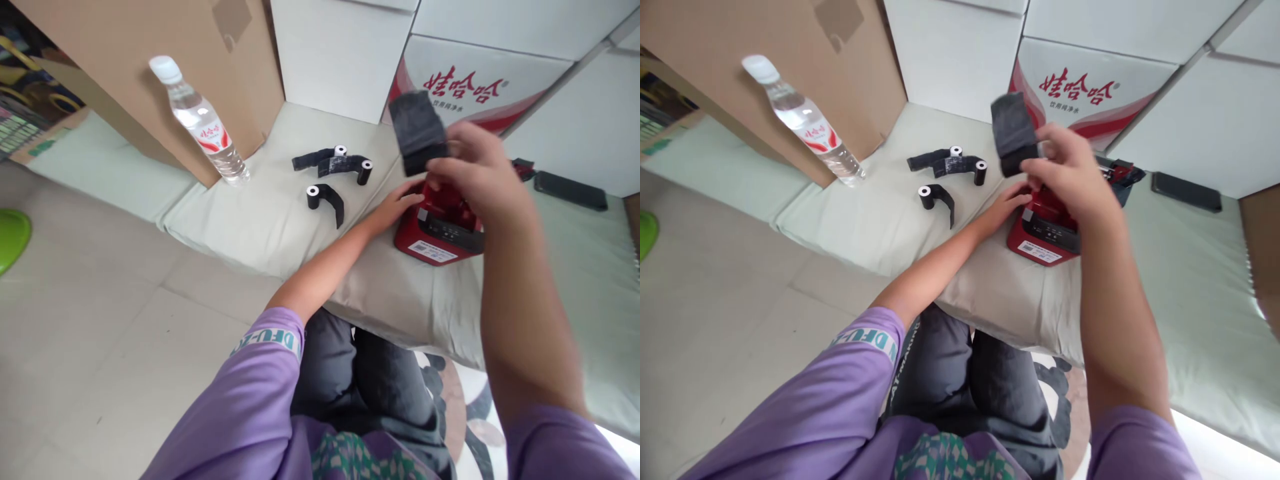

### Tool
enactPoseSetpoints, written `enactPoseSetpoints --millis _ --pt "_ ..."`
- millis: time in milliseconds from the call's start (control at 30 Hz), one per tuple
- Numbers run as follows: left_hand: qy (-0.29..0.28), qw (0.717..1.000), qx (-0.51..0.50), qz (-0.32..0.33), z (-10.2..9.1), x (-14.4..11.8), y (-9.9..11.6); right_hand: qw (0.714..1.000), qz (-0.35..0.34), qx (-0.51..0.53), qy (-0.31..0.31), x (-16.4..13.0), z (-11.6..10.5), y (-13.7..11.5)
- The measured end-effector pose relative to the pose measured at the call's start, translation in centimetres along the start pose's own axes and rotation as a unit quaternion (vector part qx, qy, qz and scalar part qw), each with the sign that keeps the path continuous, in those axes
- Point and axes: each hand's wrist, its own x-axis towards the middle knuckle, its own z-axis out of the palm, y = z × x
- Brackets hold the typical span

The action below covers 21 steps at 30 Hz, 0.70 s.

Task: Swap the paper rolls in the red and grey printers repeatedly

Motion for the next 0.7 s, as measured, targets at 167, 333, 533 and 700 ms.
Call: enactPoseSetpoints --millis 167,333,533,700 --pt "0.007 1.000 0.007 -0.021 -0.4 0.0 0.1 0.968 0.016 0.235 0.082 -4.3 -5.3 1.1" --pt "-0.008 0.999 0.029 -0.008 -0.9 -0.1 0.1 0.953 0.125 0.275 0.008 -4.6 -7.4 0.0" --pt "-0.009 0.998 0.053 -0.020 -1.2 -0.4 0.4 0.953 0.105 0.281 -0.044 -3.9 -7.9 -2.2" --pt "-0.012 0.996 0.084 -0.009 -1.5 -0.4 0.4 0.976 0.191 0.107 -0.005 -3.9 -7.9 -1.9"
